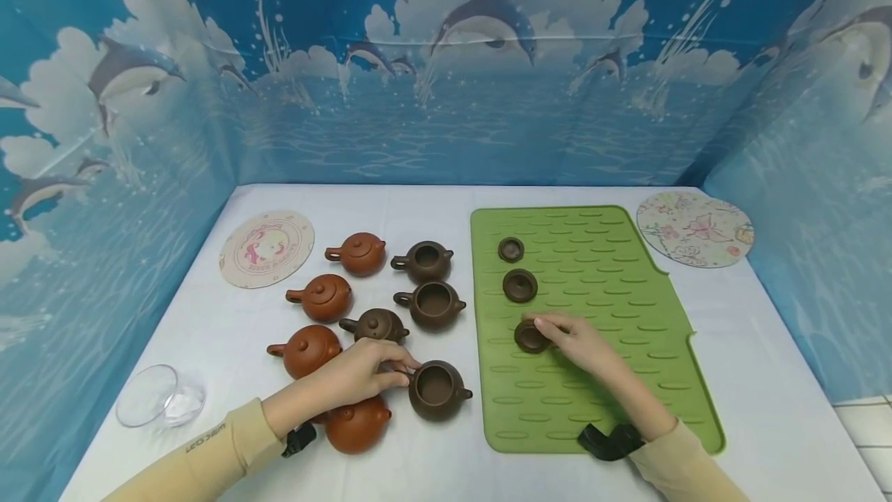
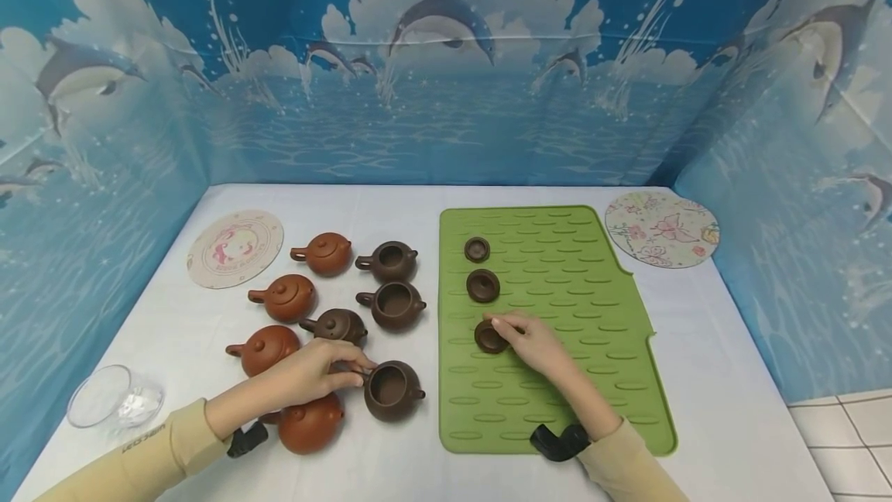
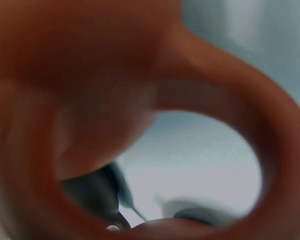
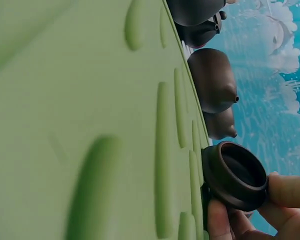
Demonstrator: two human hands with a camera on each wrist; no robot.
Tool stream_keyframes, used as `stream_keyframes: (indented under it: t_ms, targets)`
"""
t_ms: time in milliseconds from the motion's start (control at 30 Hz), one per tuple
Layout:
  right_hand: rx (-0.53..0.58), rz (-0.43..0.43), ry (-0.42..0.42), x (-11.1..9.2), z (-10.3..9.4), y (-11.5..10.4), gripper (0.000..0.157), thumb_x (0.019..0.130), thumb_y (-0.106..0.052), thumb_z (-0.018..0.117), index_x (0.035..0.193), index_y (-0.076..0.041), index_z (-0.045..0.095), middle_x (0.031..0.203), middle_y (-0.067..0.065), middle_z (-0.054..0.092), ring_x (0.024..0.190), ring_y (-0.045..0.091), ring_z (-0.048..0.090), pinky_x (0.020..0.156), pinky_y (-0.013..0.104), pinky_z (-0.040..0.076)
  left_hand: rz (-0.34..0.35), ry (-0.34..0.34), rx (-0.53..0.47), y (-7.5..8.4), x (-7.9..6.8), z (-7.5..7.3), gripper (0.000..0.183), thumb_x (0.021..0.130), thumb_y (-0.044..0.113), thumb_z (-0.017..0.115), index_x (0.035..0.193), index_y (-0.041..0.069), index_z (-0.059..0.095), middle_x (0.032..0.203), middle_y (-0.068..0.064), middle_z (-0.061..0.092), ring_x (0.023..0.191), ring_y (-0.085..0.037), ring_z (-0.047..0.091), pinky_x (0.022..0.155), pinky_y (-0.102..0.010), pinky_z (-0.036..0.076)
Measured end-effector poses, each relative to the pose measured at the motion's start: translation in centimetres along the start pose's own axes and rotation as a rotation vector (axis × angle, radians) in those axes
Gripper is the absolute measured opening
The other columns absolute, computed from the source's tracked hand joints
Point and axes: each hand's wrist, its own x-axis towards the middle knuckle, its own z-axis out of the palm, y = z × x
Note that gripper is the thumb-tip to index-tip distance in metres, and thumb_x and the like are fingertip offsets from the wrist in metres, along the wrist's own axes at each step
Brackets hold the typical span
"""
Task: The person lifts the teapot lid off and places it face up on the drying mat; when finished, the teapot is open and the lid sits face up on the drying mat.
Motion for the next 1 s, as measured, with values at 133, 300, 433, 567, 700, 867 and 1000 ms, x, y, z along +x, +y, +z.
stream_keyframes:
  t_ms: [133,300,433,567,700,867,1000]
  targets:
    - [0.022,0.02,0.005,0.1,0.1,0.1,0.044,0.104,-0.035,0.047,0.135,-0.006,0.06,0.142,0.024,0.052,0.121,0.04,0.057,0.079,0.035,0.055,-0.012,-0.006,-0.006,0.0,-0.1,0.0,0.021,0.091,0.019,0.071,0.111,0.016,0.074,0.108,0.003,0.073,0.098,-0.006,0.066,0.083,-0.024,0.056]
    - [0.03,0.038,0.067,0.3,0.5,0.0,0.041,0.103,-0.033,0.051,0.131,-0.005,0.063,0.135,0.024,0.058,0.107,0.033,0.066,0.078,0.035,0.057,-0.03,-0.008,0.0,0.2,-0.1,0.0,0.022,0.091,0.018,0.071,0.113,0.015,0.073,0.11,0.004,0.073,0.1,-0.006,0.065,0.084,-0.023,0.055]
    - [-0.024,0.029,0.113,0.3,0.6,-0.2,0.039,0.103,-0.031,0.052,0.128,-0.004,0.065,0.131,0.024,0.061,0.108,0.036,0.066,0.086,0.045,0.056,-0.028,-0.008,0.021,0.4,-0.2,-0.1,0.025,0.092,0.019,0.07,0.116,0.016,0.072,0.109,0.004,0.072,0.098,-0.005,0.064,0.082,-0.023,0.055]
    - [-0.094,0.001,0.154,0.3,0.6,-0.4,0.038,0.104,-0.029,0.051,0.128,-0.002,0.064,0.13,0.024,0.062,0.12,0.042,0.058,0.098,0.055,0.049,-0.027,0.032,0.025,0.6,-0.7,-0.7,0.028,0.093,0.021,0.069,0.12,0.016,0.07,0.106,0.004,0.07,0.095,-0.008,0.063,0.079,-0.023,0.054]
    - [-0.11,-0.009,0.17,0.2,0.1,-0.7,0.04,0.104,-0.029,0.049,0.129,-0.001,0.063,0.13,0.024,0.062,0.123,0.043,0.056,0.099,0.057,0.048,-0.033,0.126,0.0,0.9,-1.5,-2.5,0.03,0.092,0.018,0.07,0.122,0.015,0.068,0.107,0.004,0.07,0.097,-0.01,0.066,0.081,-0.023,0.056]
    - [-0.117,-0.073,0.153,0.4,-0.9,-3.1,0.041,0.104,-0.032,0.05,0.131,-0.004,0.062,0.134,0.022,0.06,0.12,0.042,0.058,0.096,0.055,0.05,-0.064,0.319,0.08,-0.1,-2.5,-5.3,0.029,0.089,0.012,0.072,0.118,0.014,0.071,0.106,0.002,0.073,0.096,-0.013,0.069,0.081,-0.027,0.058]
    - [-0.112,-0.167,0.11,1.5,-0.5,-6.7,0.035,0.102,-0.027,0.054,0.13,-0.008,0.063,0.132,0.017,0.062,0.115,0.036,0.063,0.094,0.049,0.053,-0.125,0.397,0.157,-1.6,-2.7,-6.4,0.028,0.088,0.006,0.073,0.115,0.014,0.073,0.107,0.0,0.073,0.101,-0.019,0.068,0.087,-0.038,0.058]
